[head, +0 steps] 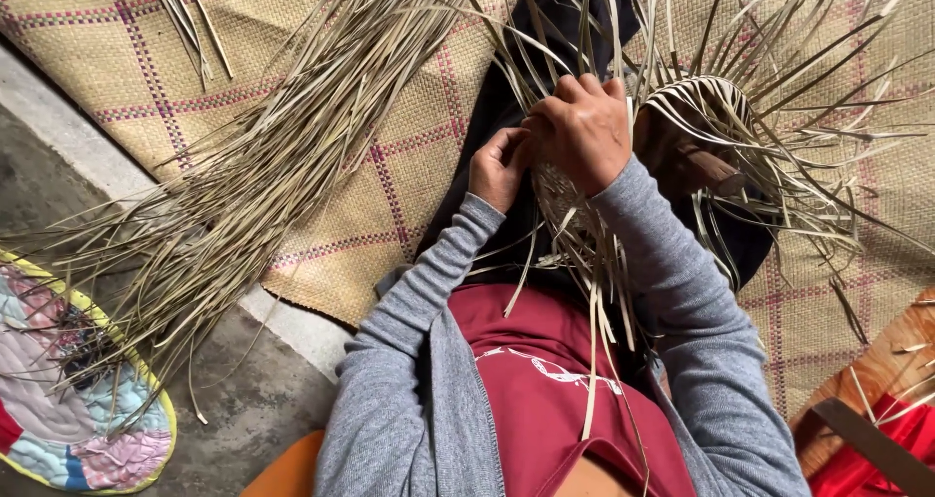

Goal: Weaving dried straw strands into a circular pattern to create a hat.

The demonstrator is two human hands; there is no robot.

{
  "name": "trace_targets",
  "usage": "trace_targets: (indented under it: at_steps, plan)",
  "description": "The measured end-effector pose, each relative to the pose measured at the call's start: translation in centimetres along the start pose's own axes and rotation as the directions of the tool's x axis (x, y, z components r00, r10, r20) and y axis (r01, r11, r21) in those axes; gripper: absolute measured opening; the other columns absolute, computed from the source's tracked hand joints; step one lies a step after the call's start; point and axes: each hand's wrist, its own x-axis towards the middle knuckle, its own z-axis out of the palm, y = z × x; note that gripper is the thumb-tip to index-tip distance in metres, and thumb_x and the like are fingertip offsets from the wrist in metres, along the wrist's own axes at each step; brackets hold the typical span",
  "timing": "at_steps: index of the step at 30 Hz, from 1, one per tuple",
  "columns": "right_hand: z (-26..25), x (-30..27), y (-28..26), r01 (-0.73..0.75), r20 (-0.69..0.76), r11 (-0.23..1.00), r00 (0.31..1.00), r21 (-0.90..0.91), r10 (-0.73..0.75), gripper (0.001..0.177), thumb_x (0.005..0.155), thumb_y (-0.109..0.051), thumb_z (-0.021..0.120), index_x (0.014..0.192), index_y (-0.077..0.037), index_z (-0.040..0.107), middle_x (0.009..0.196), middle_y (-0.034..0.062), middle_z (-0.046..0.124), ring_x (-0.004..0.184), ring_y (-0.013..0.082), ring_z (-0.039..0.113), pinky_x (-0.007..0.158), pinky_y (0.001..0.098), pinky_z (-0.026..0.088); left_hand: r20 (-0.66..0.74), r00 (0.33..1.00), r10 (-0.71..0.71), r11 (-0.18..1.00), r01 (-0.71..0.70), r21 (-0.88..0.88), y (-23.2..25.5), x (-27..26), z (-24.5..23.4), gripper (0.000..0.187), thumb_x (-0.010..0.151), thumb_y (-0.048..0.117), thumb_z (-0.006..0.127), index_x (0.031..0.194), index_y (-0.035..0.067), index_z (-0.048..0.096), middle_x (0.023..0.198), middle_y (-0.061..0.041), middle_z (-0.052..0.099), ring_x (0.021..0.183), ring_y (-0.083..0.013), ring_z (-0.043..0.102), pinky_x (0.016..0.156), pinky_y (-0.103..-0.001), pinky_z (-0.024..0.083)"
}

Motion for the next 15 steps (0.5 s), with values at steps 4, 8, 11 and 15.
trace_targets:
  at_steps: [4,8,11,15]
  plan:
    - [-1.5,0.3,-1.0,-0.100,0.184,0.994,0.979,0.046,0.090,0.020,0.081,-0.029,0.087,0.096,-0.021,0.076,0.091,0.0021,0.061,0.086,0.0252,0.059,0.081,0.0423,0.038,-0.032,0.997,0.072,0.990,-0.067,0.127,0.8,-0.3,0.1,0.016,0.093,0.009,0.073,0.107,0.015,0.077,0.094,-0.010,0.079,0.097,-0.0208,0.075,0.089,-0.039,0.061]
    - [1.7,-2.4,0.7,0.051,0.040,0.972,0.997,0.230,-0.062,0.011,0.089,-0.021,0.087,0.097,-0.020,0.078,0.092,0.0019,0.068,0.088,0.0231,0.061,0.082,0.0382,0.043,0.027,0.999,-0.018,1.000,0.017,0.023,-0.9,0.5,-0.3,0.009,0.097,0.023,0.072,0.103,0.018,0.076,0.087,0.000,0.078,0.083,-0.0087,0.070,0.089,-0.034,0.060]
    - [-1.8,-2.6,-0.7,0.184,0.000,0.966,0.982,0.183,-0.187,0.005,0.093,-0.017,0.083,0.090,-0.017,0.078,0.097,0.0021,0.075,0.096,0.0227,0.065,0.085,0.0380,0.047,0.060,0.997,-0.050,0.990,0.057,-0.129,-1.6,1.1,-0.4,0.011,0.094,0.017,0.074,0.103,0.011,0.078,0.082,-0.001,0.076,0.077,-0.0073,0.068,0.078,-0.029,0.061]
    - [-3.4,-2.7,-1.0,0.286,-0.070,0.953,0.958,0.104,-0.279,0.006,0.094,-0.017,0.081,0.089,-0.018,0.078,0.106,0.0025,0.079,0.106,0.0229,0.068,0.090,0.0392,0.049,0.092,0.996,-0.009,0.994,0.019,-0.110,-0.5,0.9,-0.2,0.013,0.097,0.020,0.076,0.106,0.013,0.082,0.090,-0.006,0.080,0.087,-0.0069,0.069,0.084,-0.031,0.060]
